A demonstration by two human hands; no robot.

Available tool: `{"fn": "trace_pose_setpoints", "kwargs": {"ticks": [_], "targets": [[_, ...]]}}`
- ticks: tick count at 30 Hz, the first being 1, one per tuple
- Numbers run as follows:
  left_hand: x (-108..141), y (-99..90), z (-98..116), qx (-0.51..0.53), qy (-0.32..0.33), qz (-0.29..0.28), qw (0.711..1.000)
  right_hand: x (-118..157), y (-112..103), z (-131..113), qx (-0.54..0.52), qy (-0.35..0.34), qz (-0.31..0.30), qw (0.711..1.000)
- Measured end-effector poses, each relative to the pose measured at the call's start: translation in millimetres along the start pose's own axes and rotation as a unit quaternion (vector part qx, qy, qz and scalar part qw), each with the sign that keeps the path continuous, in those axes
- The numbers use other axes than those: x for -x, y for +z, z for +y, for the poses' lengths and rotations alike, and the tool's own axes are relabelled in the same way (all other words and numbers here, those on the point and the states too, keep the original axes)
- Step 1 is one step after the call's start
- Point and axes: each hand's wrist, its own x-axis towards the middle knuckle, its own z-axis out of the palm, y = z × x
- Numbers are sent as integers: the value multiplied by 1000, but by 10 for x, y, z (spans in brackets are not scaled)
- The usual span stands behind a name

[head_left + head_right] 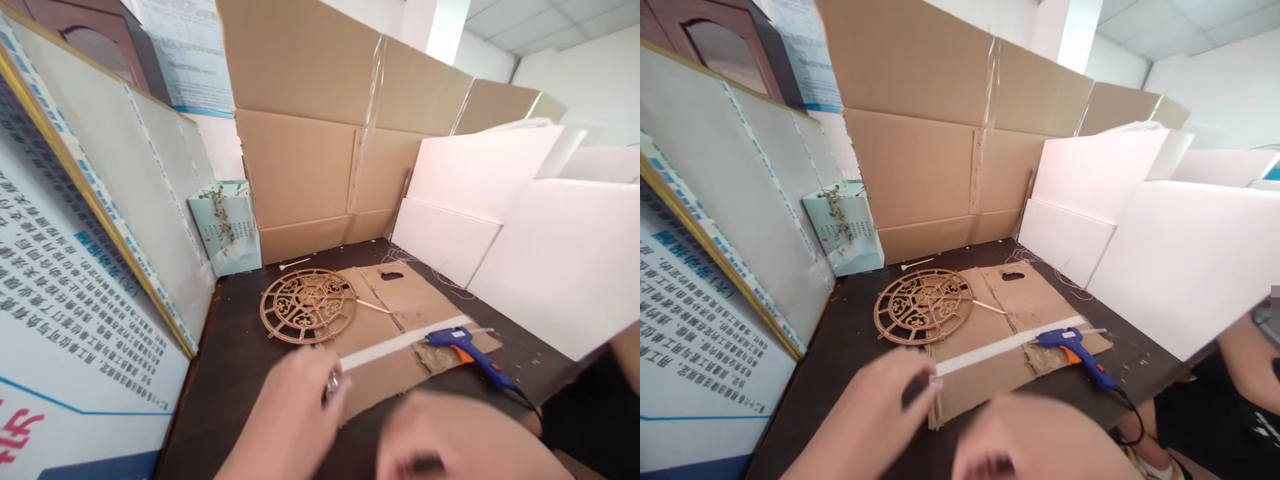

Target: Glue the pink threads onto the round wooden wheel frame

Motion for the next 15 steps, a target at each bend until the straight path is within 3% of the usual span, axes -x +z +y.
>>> {"fn": "trace_pose_setpoints", "kwargs": {"ticks": [3, 5, 10, 15], "targets": [[-528, -12, -7, -43, 27, 37, 998, -410, -401, -138, 67, -8, 159, 985], [-734, 84, -86, -66, 44, 48, 996, -783, -578, -182, 198, 8, 280, 939], [-754, 376, -362, -113, 61, 62, 990, -1499, -633, -81, 263, 17, 312, 913], [-686, 428, -503, -141, 65, 81, 985, -1569, -480, 185, 276, -50, 297, 913]]}}
